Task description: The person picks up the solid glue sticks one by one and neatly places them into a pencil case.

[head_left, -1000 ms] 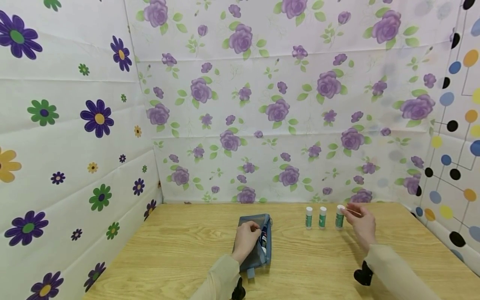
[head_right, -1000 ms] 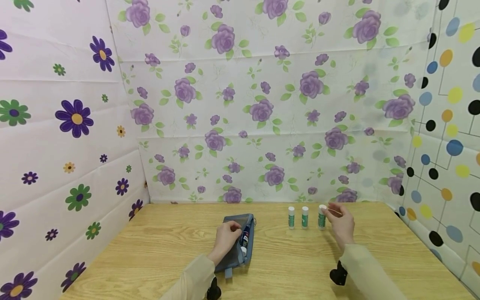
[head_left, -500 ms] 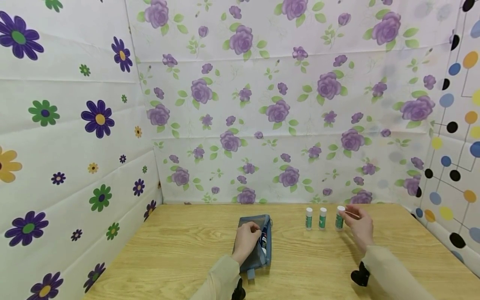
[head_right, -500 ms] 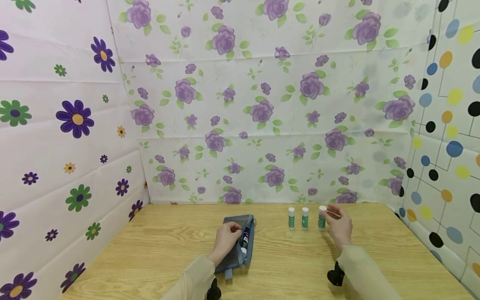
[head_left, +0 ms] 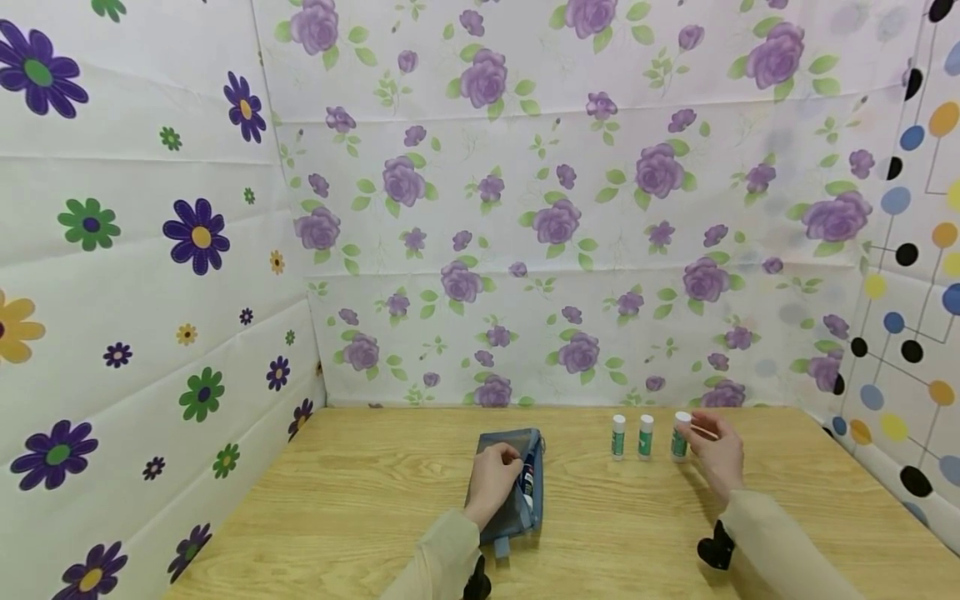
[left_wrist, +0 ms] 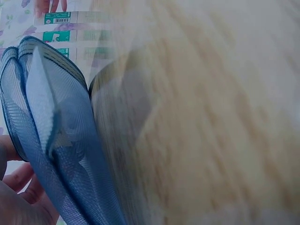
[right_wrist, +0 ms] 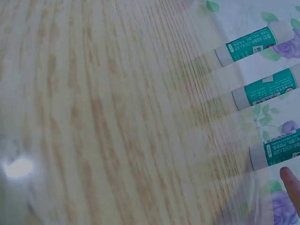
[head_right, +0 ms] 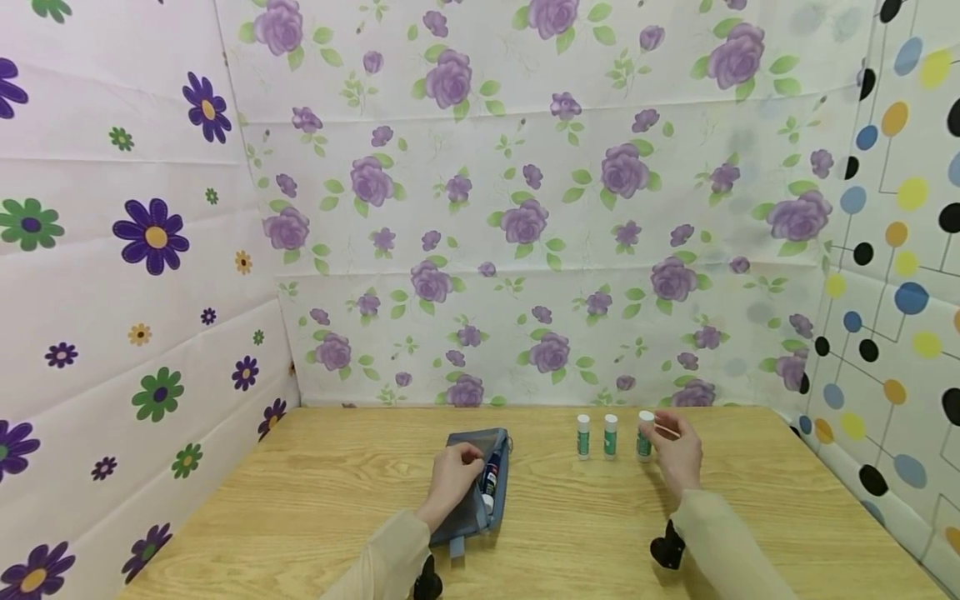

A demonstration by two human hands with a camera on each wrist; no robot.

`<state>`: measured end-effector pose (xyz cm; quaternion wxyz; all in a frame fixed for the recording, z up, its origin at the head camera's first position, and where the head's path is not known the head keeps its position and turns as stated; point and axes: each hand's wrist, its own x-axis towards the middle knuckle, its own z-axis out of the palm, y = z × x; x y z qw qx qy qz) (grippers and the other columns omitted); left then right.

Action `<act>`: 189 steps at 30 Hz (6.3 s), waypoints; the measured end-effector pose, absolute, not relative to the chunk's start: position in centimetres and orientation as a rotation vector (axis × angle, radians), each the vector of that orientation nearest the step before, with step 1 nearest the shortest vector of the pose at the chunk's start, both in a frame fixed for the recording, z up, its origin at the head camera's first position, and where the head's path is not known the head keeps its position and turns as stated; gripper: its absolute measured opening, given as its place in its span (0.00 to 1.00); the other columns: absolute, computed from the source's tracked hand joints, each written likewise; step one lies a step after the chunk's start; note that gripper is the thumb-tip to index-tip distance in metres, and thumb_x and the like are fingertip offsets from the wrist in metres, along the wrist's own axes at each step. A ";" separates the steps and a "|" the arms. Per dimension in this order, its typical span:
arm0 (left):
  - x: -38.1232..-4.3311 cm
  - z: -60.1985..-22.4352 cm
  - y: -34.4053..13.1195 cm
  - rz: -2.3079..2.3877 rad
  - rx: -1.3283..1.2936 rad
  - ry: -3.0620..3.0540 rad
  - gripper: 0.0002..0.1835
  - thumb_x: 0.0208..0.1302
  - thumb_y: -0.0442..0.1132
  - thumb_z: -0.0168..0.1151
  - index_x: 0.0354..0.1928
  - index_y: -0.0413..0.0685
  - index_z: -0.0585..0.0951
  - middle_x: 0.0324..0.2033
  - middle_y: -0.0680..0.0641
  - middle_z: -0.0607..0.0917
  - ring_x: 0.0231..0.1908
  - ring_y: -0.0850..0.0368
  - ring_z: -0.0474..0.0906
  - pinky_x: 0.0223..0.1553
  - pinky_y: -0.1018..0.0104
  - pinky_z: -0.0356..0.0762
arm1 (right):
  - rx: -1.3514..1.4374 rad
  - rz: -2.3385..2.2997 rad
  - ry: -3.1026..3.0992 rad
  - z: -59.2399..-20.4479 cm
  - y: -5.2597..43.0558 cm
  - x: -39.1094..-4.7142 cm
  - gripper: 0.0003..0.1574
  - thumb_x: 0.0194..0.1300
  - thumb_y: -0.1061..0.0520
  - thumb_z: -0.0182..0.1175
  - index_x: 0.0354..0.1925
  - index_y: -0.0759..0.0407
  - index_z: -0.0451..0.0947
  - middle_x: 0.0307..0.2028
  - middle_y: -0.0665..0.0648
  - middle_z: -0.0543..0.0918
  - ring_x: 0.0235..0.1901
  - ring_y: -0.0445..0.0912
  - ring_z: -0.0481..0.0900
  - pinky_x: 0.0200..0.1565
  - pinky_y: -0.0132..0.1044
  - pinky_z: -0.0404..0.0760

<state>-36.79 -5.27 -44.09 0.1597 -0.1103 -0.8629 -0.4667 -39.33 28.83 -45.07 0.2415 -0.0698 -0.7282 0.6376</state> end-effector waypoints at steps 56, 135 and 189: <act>-36.8 -44.0 -5.3 -1.339 -0.310 -2.475 0.04 0.56 0.31 0.58 0.32 0.40 0.81 0.22 0.54 0.75 0.21 0.61 0.68 0.23 0.66 0.68 | -0.119 1.767 -1.980 -44.6 28.4 -38.6 0.29 0.59 0.58 0.60 0.56 0.67 0.64 0.44 0.64 0.70 0.36 0.42 0.71 0.34 0.35 0.76; -36.7 -43.8 -5.4 -1.339 -0.327 -2.486 0.05 0.56 0.31 0.58 0.33 0.39 0.81 0.24 0.54 0.75 0.23 0.60 0.69 0.24 0.65 0.68 | 0.138 1.865 -2.110 -40.4 26.5 -36.5 0.38 0.60 0.50 0.59 0.60 0.70 0.58 0.48 0.67 0.68 0.41 0.47 0.74 0.41 0.47 0.74; -37.2 -44.2 -5.6 -1.340 -0.318 -2.478 0.04 0.56 0.32 0.59 0.33 0.40 0.81 0.24 0.54 0.76 0.24 0.61 0.69 0.25 0.66 0.68 | 0.312 1.893 -2.119 -39.8 21.2 -36.6 0.35 0.59 0.53 0.61 0.57 0.69 0.61 0.45 0.66 0.71 0.41 0.51 0.74 0.40 0.49 0.75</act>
